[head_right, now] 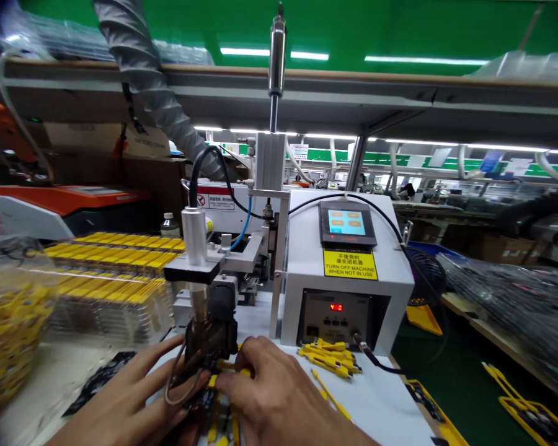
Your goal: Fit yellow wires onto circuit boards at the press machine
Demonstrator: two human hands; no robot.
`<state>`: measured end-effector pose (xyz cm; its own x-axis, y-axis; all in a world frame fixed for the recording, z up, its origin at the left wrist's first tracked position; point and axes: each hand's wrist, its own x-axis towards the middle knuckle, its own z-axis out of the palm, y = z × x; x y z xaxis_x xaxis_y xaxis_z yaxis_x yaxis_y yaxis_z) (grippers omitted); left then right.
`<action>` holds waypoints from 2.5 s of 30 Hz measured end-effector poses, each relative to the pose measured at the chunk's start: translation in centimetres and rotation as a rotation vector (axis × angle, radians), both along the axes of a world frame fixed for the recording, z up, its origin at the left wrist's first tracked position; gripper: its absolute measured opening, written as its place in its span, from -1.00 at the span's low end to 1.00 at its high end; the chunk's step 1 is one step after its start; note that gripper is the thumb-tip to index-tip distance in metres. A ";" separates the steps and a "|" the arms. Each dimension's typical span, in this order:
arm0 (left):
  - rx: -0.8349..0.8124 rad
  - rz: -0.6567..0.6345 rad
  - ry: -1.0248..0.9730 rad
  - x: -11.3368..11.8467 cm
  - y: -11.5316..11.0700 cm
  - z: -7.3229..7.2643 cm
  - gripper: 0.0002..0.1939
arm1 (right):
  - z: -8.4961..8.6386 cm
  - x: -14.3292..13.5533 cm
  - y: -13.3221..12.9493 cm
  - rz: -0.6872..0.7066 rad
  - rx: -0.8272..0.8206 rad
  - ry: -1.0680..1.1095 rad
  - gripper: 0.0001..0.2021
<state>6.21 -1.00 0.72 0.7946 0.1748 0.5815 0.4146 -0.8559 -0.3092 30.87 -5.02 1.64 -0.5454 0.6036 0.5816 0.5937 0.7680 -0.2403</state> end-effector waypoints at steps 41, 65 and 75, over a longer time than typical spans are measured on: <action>-0.340 -0.047 -0.124 -0.3 -0.5 0.7 -0.64 | -0.3 0.5 0.1 0.027 -0.128 0.011 -0.72; -0.312 0.008 -0.178 -1.0 -0.3 -0.7 -0.58 | -0.1 0.6 0.0 0.032 -0.089 -0.022 -0.75; -0.324 -0.004 -0.184 -0.8 -0.5 -0.3 -0.53 | 0.2 0.5 -0.1 0.026 -0.065 -0.053 -0.76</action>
